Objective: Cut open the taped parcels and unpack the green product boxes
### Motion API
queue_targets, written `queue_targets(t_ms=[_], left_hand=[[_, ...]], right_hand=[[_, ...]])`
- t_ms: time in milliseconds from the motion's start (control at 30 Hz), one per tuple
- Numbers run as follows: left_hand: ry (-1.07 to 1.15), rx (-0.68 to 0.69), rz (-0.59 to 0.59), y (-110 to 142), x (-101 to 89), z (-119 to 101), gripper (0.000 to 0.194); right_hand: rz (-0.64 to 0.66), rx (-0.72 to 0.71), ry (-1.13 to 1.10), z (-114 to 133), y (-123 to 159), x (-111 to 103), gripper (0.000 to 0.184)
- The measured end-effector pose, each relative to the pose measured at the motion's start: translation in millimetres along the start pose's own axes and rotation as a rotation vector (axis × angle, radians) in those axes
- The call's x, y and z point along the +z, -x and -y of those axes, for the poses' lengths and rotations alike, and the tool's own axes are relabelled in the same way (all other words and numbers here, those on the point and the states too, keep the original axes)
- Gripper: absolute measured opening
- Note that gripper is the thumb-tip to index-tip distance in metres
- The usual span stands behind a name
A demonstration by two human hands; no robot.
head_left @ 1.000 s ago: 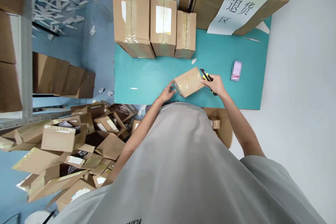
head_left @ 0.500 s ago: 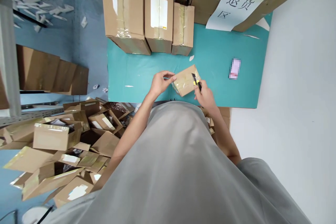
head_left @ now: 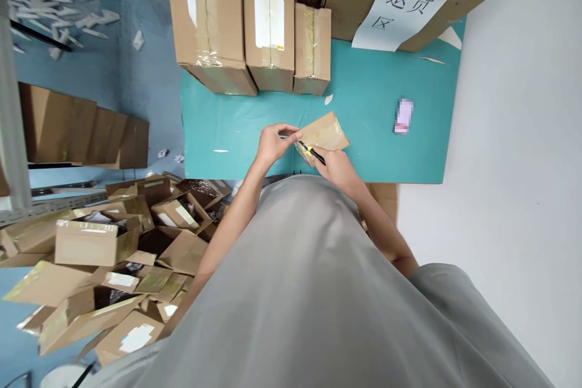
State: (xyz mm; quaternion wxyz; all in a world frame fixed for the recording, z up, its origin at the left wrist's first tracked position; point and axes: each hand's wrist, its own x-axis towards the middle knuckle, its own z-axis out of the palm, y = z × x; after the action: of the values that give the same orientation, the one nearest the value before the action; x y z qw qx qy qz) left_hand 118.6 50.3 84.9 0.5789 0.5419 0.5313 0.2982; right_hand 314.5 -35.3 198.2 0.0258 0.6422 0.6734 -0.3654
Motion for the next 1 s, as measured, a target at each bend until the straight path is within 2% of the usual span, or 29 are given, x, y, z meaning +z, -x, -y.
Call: queue_targets(t_ms=[200,500,733,1000], left_hand=[[0.001,-0.024,-0.012,0,2.6,-2,0.044],[0.027,-0.073,-0.063,-4,0.0,3,0.035],[-0.022,-0.086,-0.081,1,9.0,1,0.027],[-0.074,-0.076,-0.115,7,13.8,3,0.032]], right_hand=[[0.036,0.017,0.038,9,2,-5,0.043],[0.072,0.144,0.154,42,-8,-1,0.040],[0.130,0.212,0.179,40,14,-2,0.038],[0.153,0.207,0.233,40,28,1,0.045]])
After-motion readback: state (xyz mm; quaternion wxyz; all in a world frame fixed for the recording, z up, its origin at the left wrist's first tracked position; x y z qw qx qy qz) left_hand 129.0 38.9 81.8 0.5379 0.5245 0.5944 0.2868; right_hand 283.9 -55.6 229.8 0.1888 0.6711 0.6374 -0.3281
